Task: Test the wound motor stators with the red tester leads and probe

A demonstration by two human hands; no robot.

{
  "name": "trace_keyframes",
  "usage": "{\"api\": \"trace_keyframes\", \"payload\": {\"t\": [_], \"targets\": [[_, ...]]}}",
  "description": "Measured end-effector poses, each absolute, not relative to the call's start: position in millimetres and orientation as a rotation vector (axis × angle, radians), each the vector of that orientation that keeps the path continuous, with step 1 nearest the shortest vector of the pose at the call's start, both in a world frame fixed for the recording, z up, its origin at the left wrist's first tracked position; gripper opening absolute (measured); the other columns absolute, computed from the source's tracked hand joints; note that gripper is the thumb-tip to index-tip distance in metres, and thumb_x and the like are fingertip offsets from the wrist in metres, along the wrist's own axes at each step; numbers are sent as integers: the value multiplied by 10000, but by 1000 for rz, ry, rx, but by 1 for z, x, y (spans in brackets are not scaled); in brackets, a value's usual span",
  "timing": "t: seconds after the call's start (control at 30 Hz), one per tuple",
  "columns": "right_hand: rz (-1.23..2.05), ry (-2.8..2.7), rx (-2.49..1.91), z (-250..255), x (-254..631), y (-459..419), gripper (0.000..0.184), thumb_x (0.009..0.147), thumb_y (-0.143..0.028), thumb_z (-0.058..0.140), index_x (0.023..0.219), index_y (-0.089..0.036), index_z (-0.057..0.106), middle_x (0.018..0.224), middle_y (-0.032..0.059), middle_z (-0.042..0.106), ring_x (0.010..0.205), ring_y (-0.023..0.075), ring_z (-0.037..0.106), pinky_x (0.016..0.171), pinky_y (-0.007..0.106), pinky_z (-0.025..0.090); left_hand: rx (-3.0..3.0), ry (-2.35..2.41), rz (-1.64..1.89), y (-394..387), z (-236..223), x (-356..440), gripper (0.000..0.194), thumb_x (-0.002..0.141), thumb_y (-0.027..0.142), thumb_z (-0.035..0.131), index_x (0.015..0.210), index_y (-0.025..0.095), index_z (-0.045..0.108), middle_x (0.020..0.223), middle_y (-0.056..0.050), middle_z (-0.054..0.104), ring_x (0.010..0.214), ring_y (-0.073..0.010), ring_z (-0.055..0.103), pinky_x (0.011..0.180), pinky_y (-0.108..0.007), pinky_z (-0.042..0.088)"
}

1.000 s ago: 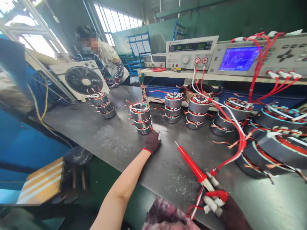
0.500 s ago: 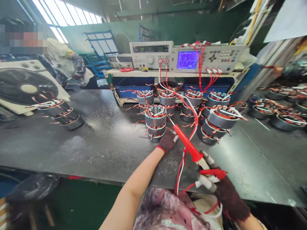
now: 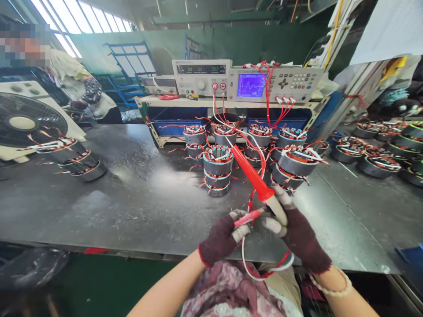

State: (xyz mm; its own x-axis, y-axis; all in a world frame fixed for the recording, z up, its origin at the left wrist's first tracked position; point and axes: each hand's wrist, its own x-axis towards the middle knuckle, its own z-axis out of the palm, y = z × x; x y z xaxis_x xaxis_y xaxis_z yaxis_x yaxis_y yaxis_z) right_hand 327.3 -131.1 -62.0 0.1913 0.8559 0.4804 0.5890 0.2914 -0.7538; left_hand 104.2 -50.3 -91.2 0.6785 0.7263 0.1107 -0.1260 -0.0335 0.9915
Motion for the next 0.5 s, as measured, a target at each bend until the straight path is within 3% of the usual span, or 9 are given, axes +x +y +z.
{"api": "trace_keyframes", "payload": {"t": [0.07, 0.13, 0.27, 0.4, 0.5], "targets": [[108, -1575, -1500, -64, 337, -134, 631, 1053, -418, 645, 1643, -327, 442, 1518, 96, 659, 1281, 267, 723, 1057, 394, 628, 1178, 460, 647, -48, -90, 93, 554, 951, 607, 727, 1318, 193, 730, 1033, -114, 805, 867, -232, 753, 820, -347, 597], [-18, -1682, -1570, -64, 344, -136, 572, 1072, -374, 609, 1625, -330, 472, 1501, 79, 674, 1260, 260, 736, 1058, 387, 629, 974, 402, 575, -45, -86, 87, 592, 963, 613, 711, 1340, 157, 710, 890, -106, 803, 745, -216, 756, 700, -304, 596], [-158, -1813, -1600, -55, 341, -131, 566, 1066, -363, 600, 1616, -302, 483, 1401, 72, 739, 1082, 251, 804, 922, 358, 680, 819, 372, 626, -25, -67, 95, 625, 889, 663, 767, 1158, 98, 771, 690, -71, 758, 526, -187, 692, 495, -263, 563], [-263, -1860, -1649, -47, 335, -124, 514, 1072, -401, 570, 1568, -267, 550, 1277, 97, 791, 884, 256, 825, 725, 351, 693, 737, 373, 674, 1, -53, 104, 627, 809, 660, 840, 1007, 67, 797, 691, -92, 772, 512, -191, 705, 476, -260, 570], [-200, -1865, -1625, -50, 338, -127, 536, 1074, -385, 578, 1592, -263, 517, 1322, 96, 775, 958, 250, 825, 788, 340, 695, 701, 375, 648, 3, -57, 101, 625, 803, 652, 847, 1016, 68, 794, 728, -115, 794, 559, -218, 744, 506, -271, 589]]}}
